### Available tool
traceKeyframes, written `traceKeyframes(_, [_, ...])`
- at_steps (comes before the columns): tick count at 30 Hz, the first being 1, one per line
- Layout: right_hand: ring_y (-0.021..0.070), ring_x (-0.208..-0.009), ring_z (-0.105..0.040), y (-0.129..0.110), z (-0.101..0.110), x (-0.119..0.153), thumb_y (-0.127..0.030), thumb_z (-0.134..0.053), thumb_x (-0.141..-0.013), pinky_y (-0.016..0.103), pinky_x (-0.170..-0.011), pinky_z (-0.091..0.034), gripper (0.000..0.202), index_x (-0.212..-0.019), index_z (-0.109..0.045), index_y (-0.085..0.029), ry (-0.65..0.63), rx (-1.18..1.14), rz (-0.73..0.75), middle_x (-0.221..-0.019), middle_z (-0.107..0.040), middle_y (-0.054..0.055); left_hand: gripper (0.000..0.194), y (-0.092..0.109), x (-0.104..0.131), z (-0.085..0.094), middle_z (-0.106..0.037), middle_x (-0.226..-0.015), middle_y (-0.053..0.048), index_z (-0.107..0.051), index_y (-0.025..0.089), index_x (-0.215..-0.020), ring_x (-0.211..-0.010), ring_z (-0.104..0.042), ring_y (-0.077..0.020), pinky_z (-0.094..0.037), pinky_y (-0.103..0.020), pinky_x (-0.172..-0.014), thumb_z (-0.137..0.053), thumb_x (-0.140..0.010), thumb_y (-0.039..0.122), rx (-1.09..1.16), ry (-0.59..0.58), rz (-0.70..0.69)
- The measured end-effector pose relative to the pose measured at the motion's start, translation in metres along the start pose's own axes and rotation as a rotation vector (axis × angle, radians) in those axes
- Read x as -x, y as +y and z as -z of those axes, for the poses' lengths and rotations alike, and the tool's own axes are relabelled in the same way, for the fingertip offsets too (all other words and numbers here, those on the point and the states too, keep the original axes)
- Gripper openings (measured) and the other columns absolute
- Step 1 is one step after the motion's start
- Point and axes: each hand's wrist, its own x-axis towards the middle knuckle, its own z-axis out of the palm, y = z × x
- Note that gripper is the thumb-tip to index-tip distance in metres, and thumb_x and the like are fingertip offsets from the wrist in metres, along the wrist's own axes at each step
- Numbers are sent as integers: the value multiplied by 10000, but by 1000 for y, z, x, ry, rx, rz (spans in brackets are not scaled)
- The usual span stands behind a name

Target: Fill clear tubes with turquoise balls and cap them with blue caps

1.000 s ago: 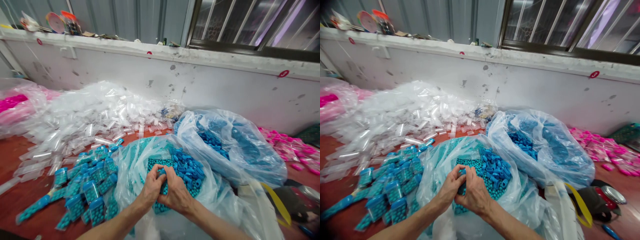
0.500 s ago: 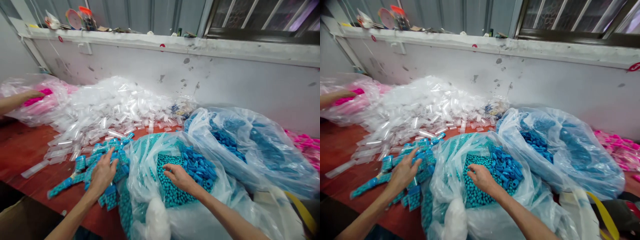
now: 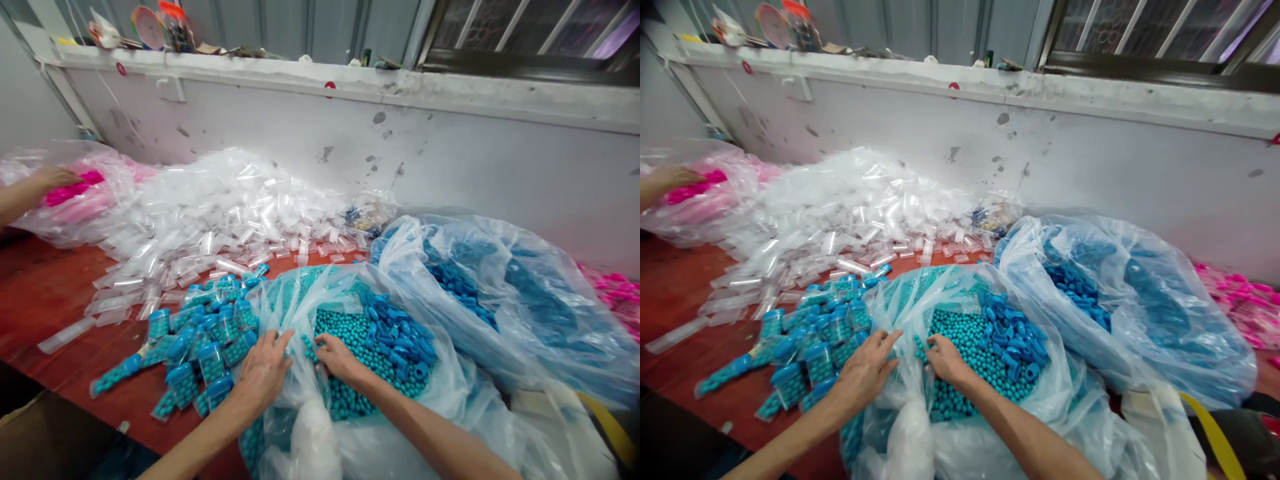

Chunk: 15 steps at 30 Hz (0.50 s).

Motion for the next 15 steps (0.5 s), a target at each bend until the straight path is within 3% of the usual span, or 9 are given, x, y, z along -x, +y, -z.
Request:
traceKeyframes(3, [104, -382, -455, -2, 2, -3, -72, -379, -763, 219, -408, -391, 244, -985, -462, -131, -47, -129, -159, -547, -509, -52, 521, -4, -4, 0, -517, -1063, -115, -345, 162, -1314, -945, -543, -221, -446, -316, -771, -423, -799, 154, -17, -51, 94])
traceKeyframes(6, [130, -471, -539, -5, 4, 0, -55, -339, -780, 237, -449, -428, 266, -1008, -451, -134, -79, -28, -171, -636, -567, -10, 507, -10, -4, -8, -508, -1126, -121, -398, 230, -1289, -1050, -490, -256, -406, -376, -850, -424, -793, 130, -113, -30, 75])
traceKeyframes(9, [187, -726, -596, -7, 7, 10, -43, -356, -779, 286, -606, -458, 354, -1116, -435, -119, 81, 423, 76, -876, -617, 95, 481, -15, -7, -17, -458, -1257, -82, -488, 325, -1205, -1209, -339, -293, -312, -456, -944, -433, -780, 107, -188, 13, -27])
traceKeyframes(11, [217, -915, -553, -9, 7, 16, -16, -352, -774, 319, -716, -439, 446, -1202, -394, -133, 195, 730, 307, -1117, -540, 146, 466, -18, -10, -22, -458, -1270, -62, -513, 333, -1174, -1225, -315, -286, -302, -456, -952, -447, -770, 112, -176, 7, -55])
traceKeyframes(13, [226, -984, -506, -10, 4, 18, -18, -336, -791, 343, -763, -419, 448, -1214, -392, -155, 192, 923, 507, -1197, -484, 136, 450, -21, -13, -25, -473, -1254, -61, -524, 315, -1164, -1211, -330, -275, -308, -439, -952, -464, -759, 128, -153, -12, -46])
traceKeyframes(15, [218, -951, -499, -9, 1, 15, -62, -350, -817, 347, -763, -412, 342, -1124, -459, -167, 121, 1010, 642, -1110, -529, 97, 448, -23, -14, -28, -470, -1255, -63, -523, 303, -1165, -1212, -328, -266, -298, -425, -961, -469, -754, 133, -145, -17, -33])
